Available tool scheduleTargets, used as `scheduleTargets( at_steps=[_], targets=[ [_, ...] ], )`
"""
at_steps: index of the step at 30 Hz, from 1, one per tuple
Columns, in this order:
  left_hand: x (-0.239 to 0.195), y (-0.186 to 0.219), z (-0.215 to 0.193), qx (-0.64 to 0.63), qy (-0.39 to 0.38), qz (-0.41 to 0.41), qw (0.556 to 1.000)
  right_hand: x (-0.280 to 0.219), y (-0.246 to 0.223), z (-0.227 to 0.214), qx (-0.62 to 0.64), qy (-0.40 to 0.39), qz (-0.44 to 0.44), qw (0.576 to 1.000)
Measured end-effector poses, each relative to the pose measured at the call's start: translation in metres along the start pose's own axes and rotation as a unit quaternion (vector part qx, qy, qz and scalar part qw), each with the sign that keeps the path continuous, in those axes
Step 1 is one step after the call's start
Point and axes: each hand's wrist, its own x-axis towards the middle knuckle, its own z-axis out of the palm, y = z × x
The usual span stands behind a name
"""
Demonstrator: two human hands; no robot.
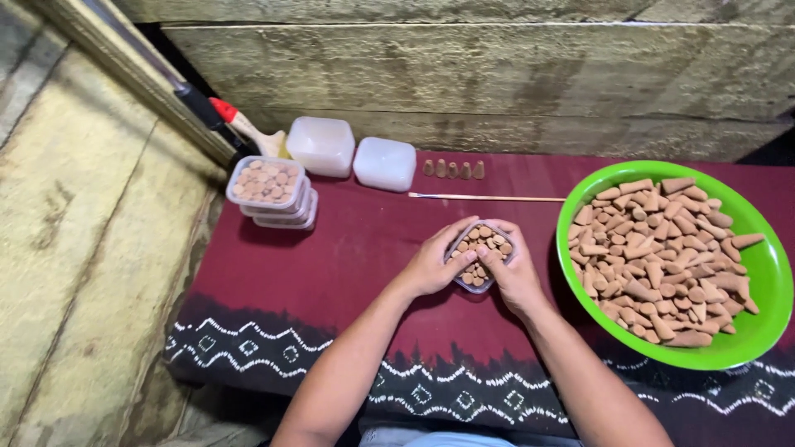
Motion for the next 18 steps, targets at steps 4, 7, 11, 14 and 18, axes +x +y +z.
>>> scheduleTargets(
  at_steps=[4,7,11,14,18],
  targets=[
    [-0.006,0.007,0.001,-0.001,0.014,0.018,1.0,-0.001,-0.003,0.002,-0.006,-0.007,-0.01,1.0],
    [-0.008,0.006,0.001,-0.004,0.029,0.029,0.999,-0.001,0.001,0.001,-0.004,-0.005,-0.01,1.0],
    [-0.008,0.011,-0.002,-0.007,0.037,-0.014,0.999,0.006,0.008,-0.008,0.053,-0.014,0.008,0.998],
    [-0.01,0.013,-0.005,-0.013,0.023,-0.034,0.999,0.005,0.01,-0.006,0.042,0.006,-0.014,0.999],
    [-0.007,0.007,-0.004,0.018,-0.006,-0.02,1.0,0.008,0.017,-0.011,0.044,0.026,-0.038,0.998]
  ],
)
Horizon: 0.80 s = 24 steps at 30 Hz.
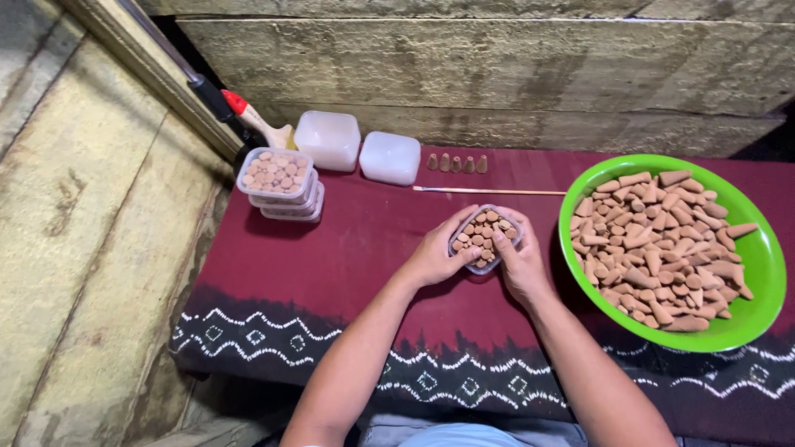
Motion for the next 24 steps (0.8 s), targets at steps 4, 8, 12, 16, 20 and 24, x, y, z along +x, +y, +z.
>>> scheduleTargets(
  at_steps=[4,8,12,16,20,24],
  targets=[
    [0.002,-0.01,0.002,-0.003,0.004,0.027,1.0,-0.002,0.008,-0.005,0.044,-0.022,0.029,0.998],
    [0.002,-0.014,0.002,-0.011,0.002,0.033,0.999,0.003,0.022,-0.014,0.082,-0.024,0.046,0.995],
    [0.0,-0.004,0.002,-0.012,0.013,0.015,1.0,0.002,0.016,-0.01,0.073,0.005,0.031,0.997],
    [0.0,-0.002,0.004,-0.03,0.051,0.014,0.998,-0.004,0.009,-0.005,0.078,0.017,0.041,0.996],
    [0.002,0.0,0.0,-0.052,0.113,-0.002,0.992,-0.011,-0.015,0.013,0.05,-0.029,0.059,0.997],
    [0.006,0.008,-0.006,-0.038,0.109,0.018,0.993,-0.01,-0.018,0.013,-0.005,-0.055,0.066,0.996]
  ],
)
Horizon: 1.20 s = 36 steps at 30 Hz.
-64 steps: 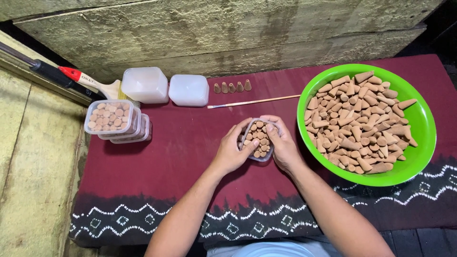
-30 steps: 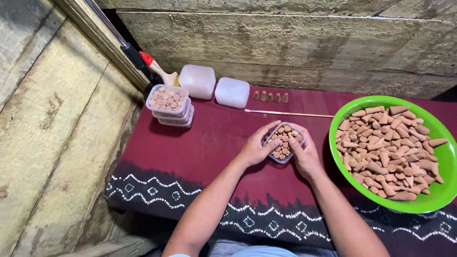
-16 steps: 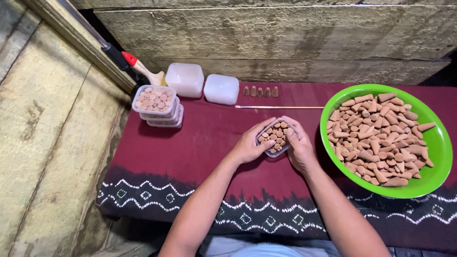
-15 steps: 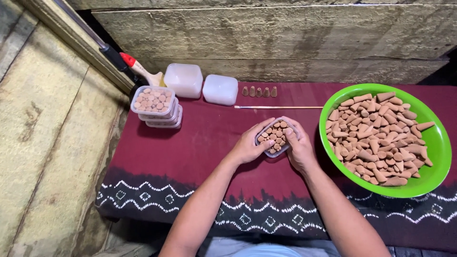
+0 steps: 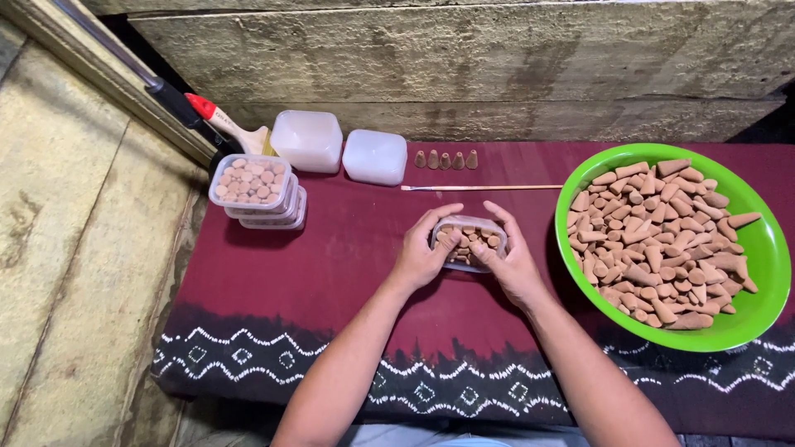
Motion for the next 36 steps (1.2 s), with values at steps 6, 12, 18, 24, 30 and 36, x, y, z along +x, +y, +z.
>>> scheduleTargets(
  at_steps=[6,12,18,24,30,36],
  targets=[
    [-0.003,0.006,0.006,0.001,-0.047,0.012,0.999,0.0,-0.004,0.002,-0.054,0.033,-0.014,0.998],
    [-0.006,0.005,0.01,0.0,-0.052,0.018,0.998,-0.004,-0.011,0.009,-0.031,0.035,-0.008,0.999],
    [0.0,-0.003,0.007,0.063,-0.017,-0.012,0.998,-0.001,-0.01,0.0,-0.213,0.015,-0.003,0.977],
    [-0.002,0.002,-0.015,0.255,0.005,-0.058,0.965,-0.008,-0.019,0.01,-0.367,0.029,-0.074,0.927],
    [-0.001,-0.01,-0.017,0.32,0.029,-0.065,0.945,-0.009,-0.021,0.012,-0.386,0.016,-0.098,0.917],
    [0.029,-0.002,-0.057,0.436,0.132,0.008,0.89,-0.006,-0.004,0.001,-0.352,0.032,-0.117,0.928]
  ],
)
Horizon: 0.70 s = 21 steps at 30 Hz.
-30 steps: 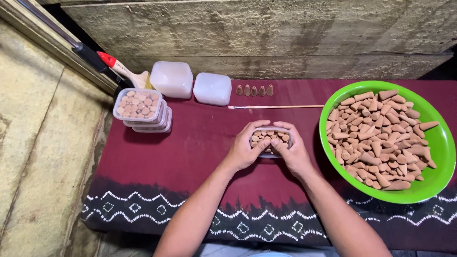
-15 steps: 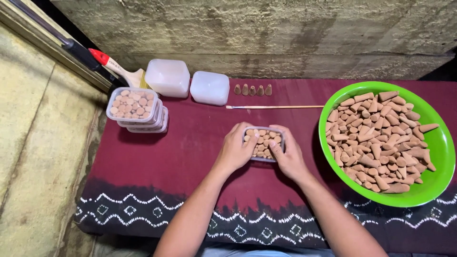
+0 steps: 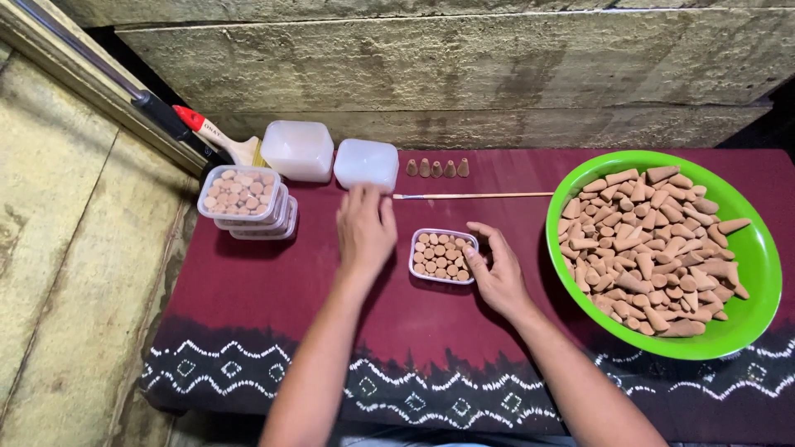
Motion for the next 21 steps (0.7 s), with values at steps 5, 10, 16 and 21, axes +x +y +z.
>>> scheduleTargets(
  at_steps=[5,10,16,21],
  targets=[
    [0.071,-0.013,-0.027,0.208,-0.168,0.117,0.956,0.006,-0.002,-0.001,0.024,-0.012,-0.002,1.0],
    [0.121,-0.038,-0.001,0.314,-0.328,0.13,0.881,0.004,-0.006,-0.006,0.037,-0.008,0.011,0.999],
    [0.146,-0.036,0.002,0.306,-0.414,0.068,0.855,0.004,-0.006,-0.007,0.044,-0.003,0.005,0.999],
    [0.15,-0.026,-0.014,0.303,-0.404,0.094,0.858,0.005,-0.004,-0.007,0.05,-0.005,0.004,0.999]
  ],
)
